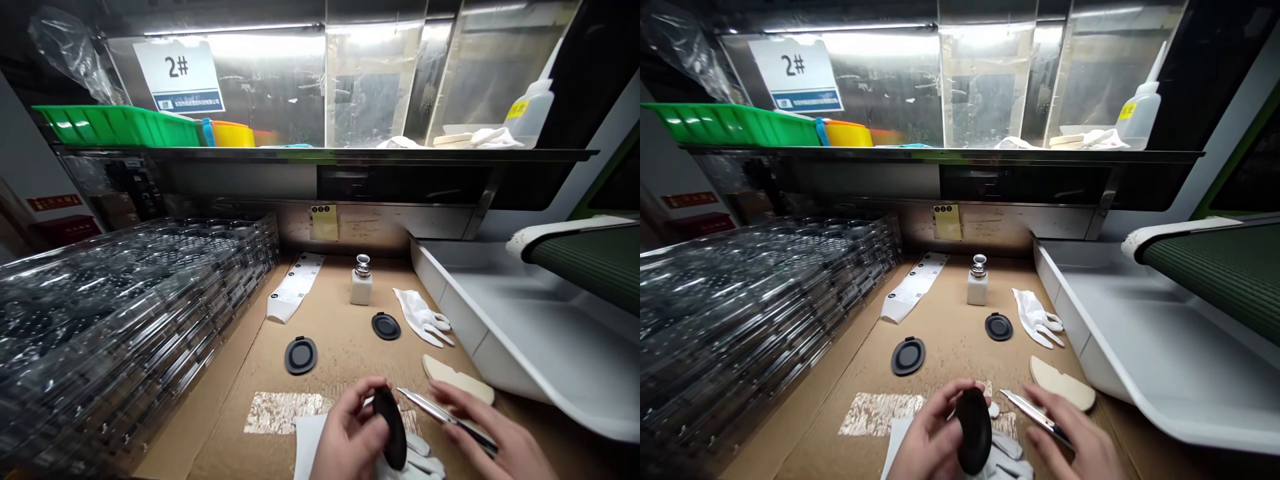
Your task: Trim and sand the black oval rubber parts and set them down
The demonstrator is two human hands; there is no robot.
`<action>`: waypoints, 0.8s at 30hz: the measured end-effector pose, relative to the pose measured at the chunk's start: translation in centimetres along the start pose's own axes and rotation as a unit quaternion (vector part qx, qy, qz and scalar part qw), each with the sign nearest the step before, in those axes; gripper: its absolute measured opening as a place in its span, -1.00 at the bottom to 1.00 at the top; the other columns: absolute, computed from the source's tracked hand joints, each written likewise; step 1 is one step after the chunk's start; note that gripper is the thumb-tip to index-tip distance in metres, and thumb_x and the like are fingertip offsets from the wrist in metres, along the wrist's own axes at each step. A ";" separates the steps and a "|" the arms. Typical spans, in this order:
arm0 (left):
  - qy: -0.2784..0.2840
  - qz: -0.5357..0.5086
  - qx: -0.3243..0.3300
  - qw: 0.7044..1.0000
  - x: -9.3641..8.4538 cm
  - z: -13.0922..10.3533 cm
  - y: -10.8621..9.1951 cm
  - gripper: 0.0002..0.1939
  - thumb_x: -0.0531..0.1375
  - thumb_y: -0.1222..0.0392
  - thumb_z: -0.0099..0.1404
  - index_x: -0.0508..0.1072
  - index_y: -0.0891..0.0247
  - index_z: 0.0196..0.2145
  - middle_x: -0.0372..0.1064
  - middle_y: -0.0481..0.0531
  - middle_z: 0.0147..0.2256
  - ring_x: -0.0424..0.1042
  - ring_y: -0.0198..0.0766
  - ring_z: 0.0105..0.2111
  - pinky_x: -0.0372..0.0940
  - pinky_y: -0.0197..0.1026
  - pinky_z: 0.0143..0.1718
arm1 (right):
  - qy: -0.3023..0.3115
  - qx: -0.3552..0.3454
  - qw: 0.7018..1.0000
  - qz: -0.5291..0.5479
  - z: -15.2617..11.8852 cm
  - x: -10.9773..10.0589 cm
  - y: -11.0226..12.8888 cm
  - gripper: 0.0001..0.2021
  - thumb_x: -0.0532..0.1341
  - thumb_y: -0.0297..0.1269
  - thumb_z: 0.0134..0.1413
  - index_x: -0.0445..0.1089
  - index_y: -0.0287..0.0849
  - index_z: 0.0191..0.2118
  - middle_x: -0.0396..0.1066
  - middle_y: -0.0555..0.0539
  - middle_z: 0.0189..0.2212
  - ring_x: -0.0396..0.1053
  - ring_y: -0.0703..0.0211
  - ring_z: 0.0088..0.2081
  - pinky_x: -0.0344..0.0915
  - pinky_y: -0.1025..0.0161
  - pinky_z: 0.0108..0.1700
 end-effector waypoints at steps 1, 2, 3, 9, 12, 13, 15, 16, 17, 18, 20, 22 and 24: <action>0.005 -0.068 -0.047 0.997 -0.3 0.4 0.7 -0.63 0.30 0.09 -0.05 0.49 0.18 -0.22 0.37 0.15 -0.17 0.34 -0.02 -0.13 0.17 0.01 -0.08 | -0.020 -0.008 0.998 -0.065 0.5 -0.5 -0.9 -0.67 0.10 -0.10 0.05 0.36 -0.05 -0.08 0.44 -0.08 -0.17 0.42 0.11 -0.16 0.40 0.28 -0.19; 0.013 -0.125 -0.081 0.989 -0.3 0.6 1.3 -0.67 0.24 0.09 0.03 0.47 0.18 -0.20 0.38 0.15 -0.19 0.35 -0.04 -0.15 0.18 0.02 -0.09 | -0.039 -0.015 0.991 -0.124 1.0 -0.9 -1.7 -0.66 0.10 -0.08 0.03 0.38 -0.04 -0.09 0.43 -0.07 -0.15 0.40 0.09 -0.13 0.39 0.24 -0.16; 0.023 -0.170 -0.103 0.980 -0.3 0.8 1.5 -0.68 0.19 0.08 0.09 0.46 0.19 -0.18 0.39 0.14 -0.20 0.36 -0.05 -0.15 0.18 0.03 -0.09 | -0.052 -0.021 0.984 -0.170 1.4 -1.0 -2.4 -0.65 0.09 -0.06 0.03 0.38 -0.04 -0.09 0.41 -0.07 -0.12 0.38 0.08 -0.10 0.39 0.20 -0.15; 0.062 -0.270 -0.149 0.949 -0.1 1.2 2.4 -0.66 0.06 0.05 0.18 0.46 0.24 -0.17 0.43 0.15 -0.19 0.38 -0.08 -0.14 0.12 -0.02 -0.02 | 0.008 -0.025 0.972 -0.233 2.3 1.1 -5.4 -0.61 0.11 -0.06 0.02 0.35 -0.07 -0.04 0.39 -0.08 -0.10 0.36 0.08 -0.08 0.37 0.14 -0.09; 0.065 -0.274 -0.149 0.948 -0.2 1.3 2.7 -0.66 0.04 0.04 0.19 0.46 0.23 -0.19 0.44 0.14 -0.20 0.39 -0.09 -0.15 0.11 -0.03 -0.02 | 0.032 -0.023 0.973 -0.225 2.4 1.6 -5.5 -0.63 0.13 -0.07 0.02 0.33 -0.02 -0.03 0.40 -0.04 -0.12 0.38 0.14 -0.12 0.39 0.20 -0.14; 0.067 -0.275 -0.146 0.948 -0.3 1.3 2.7 -0.67 0.04 0.04 0.19 0.46 0.22 -0.19 0.44 0.14 -0.20 0.39 -0.10 -0.15 0.12 -0.04 -0.03 | 0.037 -0.022 0.974 -0.223 2.4 1.6 -5.5 -0.63 0.13 -0.07 0.02 0.32 -0.01 -0.03 0.40 -0.03 -0.13 0.39 0.14 -0.13 0.39 0.20 -0.15; 0.067 -0.275 -0.142 0.948 -0.3 1.3 2.8 -0.67 0.04 0.04 0.19 0.46 0.23 -0.20 0.44 0.15 -0.19 0.40 -0.10 -0.16 0.14 -0.06 -0.05 | 0.040 -0.018 0.975 -0.216 2.4 1.3 -5.1 -0.63 0.10 -0.06 0.04 0.31 0.00 -0.03 0.40 -0.02 -0.12 0.39 0.14 -0.13 0.39 0.20 -0.16; 0.065 -0.276 -0.141 0.949 -0.4 1.3 2.8 -0.67 0.04 0.03 0.20 0.45 0.24 -0.20 0.43 0.16 -0.18 0.40 -0.10 -0.16 0.14 -0.06 -0.06 | 0.037 -0.015 0.977 -0.209 2.4 1.0 -4.8 -0.63 0.08 -0.05 0.06 0.30 0.00 -0.02 0.39 -0.02 -0.11 0.38 0.14 -0.12 0.38 0.20 -0.15; 0.061 -0.277 -0.140 0.949 -0.5 1.2 2.8 -0.67 0.04 0.03 0.20 0.45 0.24 -0.20 0.43 0.17 -0.17 0.40 -0.09 -0.16 0.14 -0.06 -0.06 | 0.030 -0.011 0.979 -0.201 2.4 0.5 -4.5 -0.63 0.06 -0.04 0.07 0.29 0.00 -0.01 0.38 -0.01 -0.10 0.37 0.14 -0.10 0.38 0.20 -0.14; 0.056 -0.278 -0.140 0.949 -0.5 1.2 2.8 -0.67 0.04 0.03 0.21 0.44 0.25 -0.20 0.43 0.18 -0.16 0.40 -0.09 -0.16 0.14 -0.06 -0.05 | 0.022 -0.005 0.981 -0.193 2.5 0.1 -4.2 -0.63 0.04 -0.04 0.09 0.27 0.00 0.00 0.37 -0.01 -0.08 0.36 0.14 -0.08 0.37 0.21 -0.13; 0.041 -0.282 -0.143 0.948 -0.7 1.1 2.7 -0.66 0.02 0.03 0.23 0.42 0.25 -0.18 0.42 0.20 -0.14 0.40 -0.08 -0.15 0.12 -0.04 -0.04 | 0.001 0.004 0.983 -0.181 2.5 -0.7 -3.7 -0.63 0.00 -0.06 0.11 0.24 0.00 0.01 0.35 0.02 -0.06 0.34 0.15 -0.06 0.35 0.22 -0.11; 0.023 -0.287 -0.148 0.946 -0.8 0.9 2.6 -0.66 0.00 0.03 0.25 0.39 0.26 -0.15 0.41 0.22 -0.13 0.40 -0.06 -0.13 0.12 -0.03 -0.02 | -0.007 0.010 0.983 -0.182 2.5 -0.8 -3.8 -0.64 -0.02 -0.06 0.11 0.23 0.02 0.01 0.36 0.03 -0.07 0.33 0.15 -0.06 0.35 0.22 -0.11; 0.004 -0.291 -0.155 0.944 -0.9 0.8 2.6 -0.65 -0.02 0.04 0.26 0.34 0.27 -0.11 0.40 0.24 -0.12 0.39 -0.03 -0.12 0.12 -0.01 -0.02 | 0.004 0.023 0.980 -0.196 2.4 -0.4 -4.4 -0.64 -0.02 -0.04 0.10 0.25 0.03 -0.01 0.37 0.02 -0.08 0.34 0.13 -0.07 0.35 0.19 -0.13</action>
Point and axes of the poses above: each hand's wrist, its own z-axis towards the middle knuckle, its own x-axis out of the palm, y = z × x, the point moved 9 cm from there along z, towards the middle knuckle
